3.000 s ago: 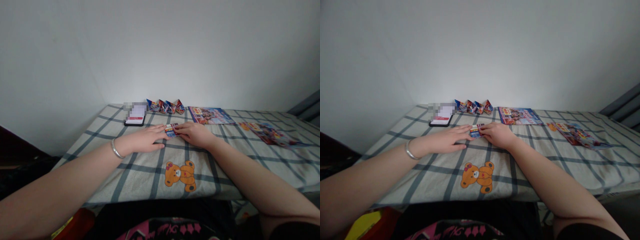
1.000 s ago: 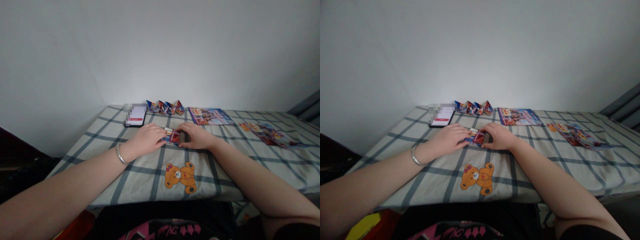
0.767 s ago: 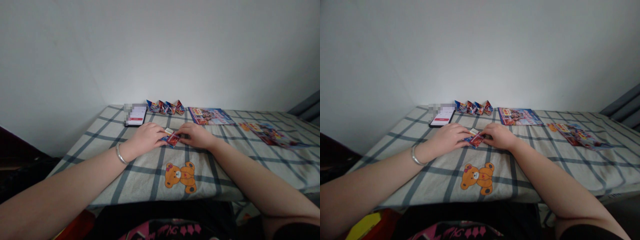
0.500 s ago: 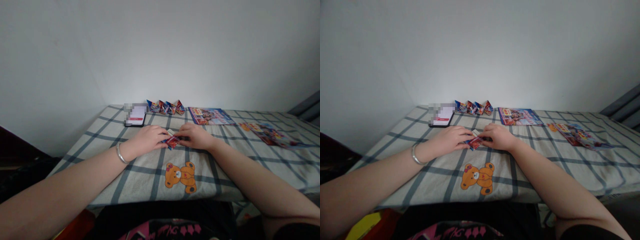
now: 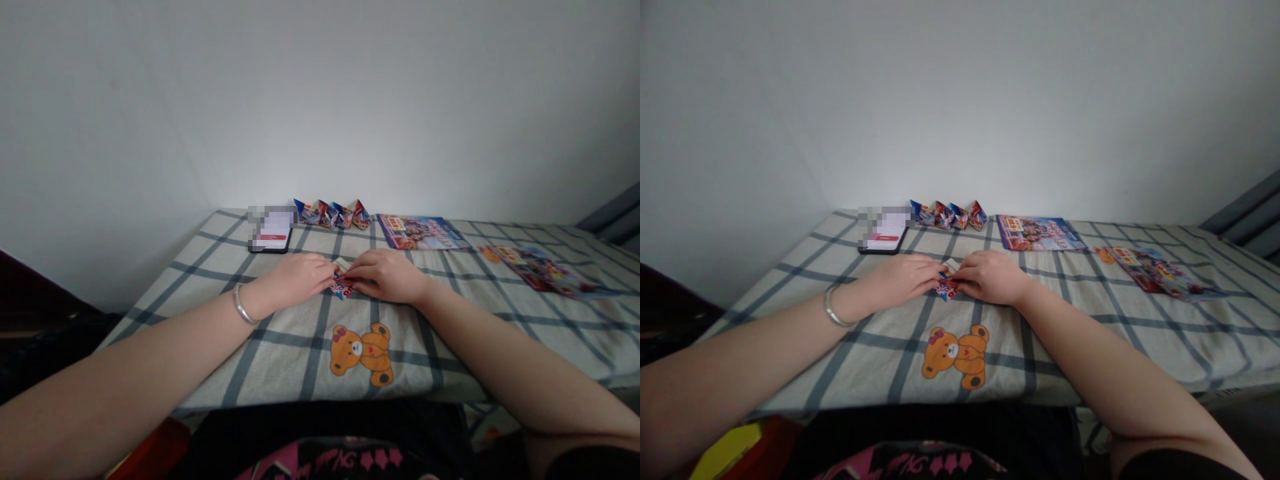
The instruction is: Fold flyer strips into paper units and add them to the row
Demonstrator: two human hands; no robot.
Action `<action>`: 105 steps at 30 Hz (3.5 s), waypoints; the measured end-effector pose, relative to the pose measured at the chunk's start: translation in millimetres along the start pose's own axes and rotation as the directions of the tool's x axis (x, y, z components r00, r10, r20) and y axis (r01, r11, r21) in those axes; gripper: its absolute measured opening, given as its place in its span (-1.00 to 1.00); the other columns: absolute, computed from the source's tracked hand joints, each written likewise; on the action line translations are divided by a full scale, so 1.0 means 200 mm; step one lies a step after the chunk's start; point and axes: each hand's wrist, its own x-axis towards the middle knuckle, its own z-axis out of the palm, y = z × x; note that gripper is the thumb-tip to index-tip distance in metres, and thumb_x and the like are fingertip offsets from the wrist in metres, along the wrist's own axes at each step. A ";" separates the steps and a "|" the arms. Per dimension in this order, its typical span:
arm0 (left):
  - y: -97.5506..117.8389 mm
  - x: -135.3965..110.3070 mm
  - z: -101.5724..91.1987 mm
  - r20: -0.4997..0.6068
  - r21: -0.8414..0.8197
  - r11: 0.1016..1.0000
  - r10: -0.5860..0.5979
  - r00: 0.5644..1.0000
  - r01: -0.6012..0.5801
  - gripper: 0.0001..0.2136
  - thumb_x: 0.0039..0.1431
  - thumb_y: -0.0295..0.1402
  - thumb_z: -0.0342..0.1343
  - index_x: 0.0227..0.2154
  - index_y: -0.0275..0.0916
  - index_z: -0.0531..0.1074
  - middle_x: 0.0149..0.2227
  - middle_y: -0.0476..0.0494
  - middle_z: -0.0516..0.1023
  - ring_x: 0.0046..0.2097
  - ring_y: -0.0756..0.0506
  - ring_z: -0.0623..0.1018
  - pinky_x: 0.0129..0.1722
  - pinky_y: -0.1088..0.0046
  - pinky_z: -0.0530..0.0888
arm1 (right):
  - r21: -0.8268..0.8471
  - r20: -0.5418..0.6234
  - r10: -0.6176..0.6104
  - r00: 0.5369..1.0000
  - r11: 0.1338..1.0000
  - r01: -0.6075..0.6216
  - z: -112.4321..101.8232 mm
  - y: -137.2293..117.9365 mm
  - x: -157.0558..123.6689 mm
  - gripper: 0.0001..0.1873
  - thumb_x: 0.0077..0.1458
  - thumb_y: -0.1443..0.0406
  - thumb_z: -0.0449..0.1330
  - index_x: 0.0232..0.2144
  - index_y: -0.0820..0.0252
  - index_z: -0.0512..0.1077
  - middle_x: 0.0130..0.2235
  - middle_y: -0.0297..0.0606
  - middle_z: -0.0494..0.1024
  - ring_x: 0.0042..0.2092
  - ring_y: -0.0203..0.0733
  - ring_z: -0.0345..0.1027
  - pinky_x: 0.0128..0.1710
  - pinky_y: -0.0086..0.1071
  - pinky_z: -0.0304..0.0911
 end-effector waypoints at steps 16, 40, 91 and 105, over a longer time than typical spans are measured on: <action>0.02 -0.01 -0.01 0.050 0.023 1.000 0.011 0.999 -0.012 -0.84 0.30 -0.34 0.05 -0.28 -0.28 0.50 -0.20 -0.14 0.55 -0.16 -0.10 0.53 -0.14 0.33 0.49 | 0.064 0.095 0.086 0.992 0.994 -0.093 -0.04 0.00 -0.02 -0.79 0.14 0.33 0.09 -0.32 0.16 0.54 -0.31 -0.27 0.54 -0.25 -0.20 0.40 -0.25 -0.36 0.23; 0.02 0.00 -0.02 0.057 0.004 1.000 0.010 0.998 -0.011 -0.86 0.27 -0.36 0.07 -0.35 -0.25 0.49 -0.25 -0.11 0.54 -0.21 -0.08 0.52 -0.18 0.37 0.46 | 0.294 0.069 0.049 0.996 0.953 -0.067 -0.02 -0.02 0.01 -0.78 0.25 0.27 0.11 -0.41 0.21 0.47 -0.40 -0.27 0.46 -0.30 -0.26 0.34 -0.24 -0.38 0.22; 0.01 0.01 -0.02 0.033 -0.250 0.965 -0.078 0.996 0.084 -0.85 0.18 -0.38 0.17 -0.49 -0.24 0.45 -0.25 -0.10 0.60 -0.15 -0.09 0.56 -0.08 0.33 0.48 | 0.260 0.086 0.410 0.908 0.871 -0.418 -0.02 0.02 -0.01 -0.79 0.21 0.24 0.16 -0.36 0.16 0.57 -0.33 -0.26 0.59 -0.30 -0.25 0.41 -0.29 -0.40 0.22; -0.02 0.01 -0.01 0.043 -0.333 0.940 -0.057 0.997 0.068 -0.86 0.22 -0.37 0.15 -0.46 -0.24 0.48 -0.24 -0.09 0.59 -0.18 -0.06 0.55 -0.11 0.37 0.45 | 0.210 0.031 0.527 0.849 0.827 -0.521 0.07 0.03 0.04 -0.91 0.14 0.32 0.22 -0.41 0.20 0.48 -0.36 -0.27 0.54 -0.32 -0.25 0.35 -0.33 -0.43 0.14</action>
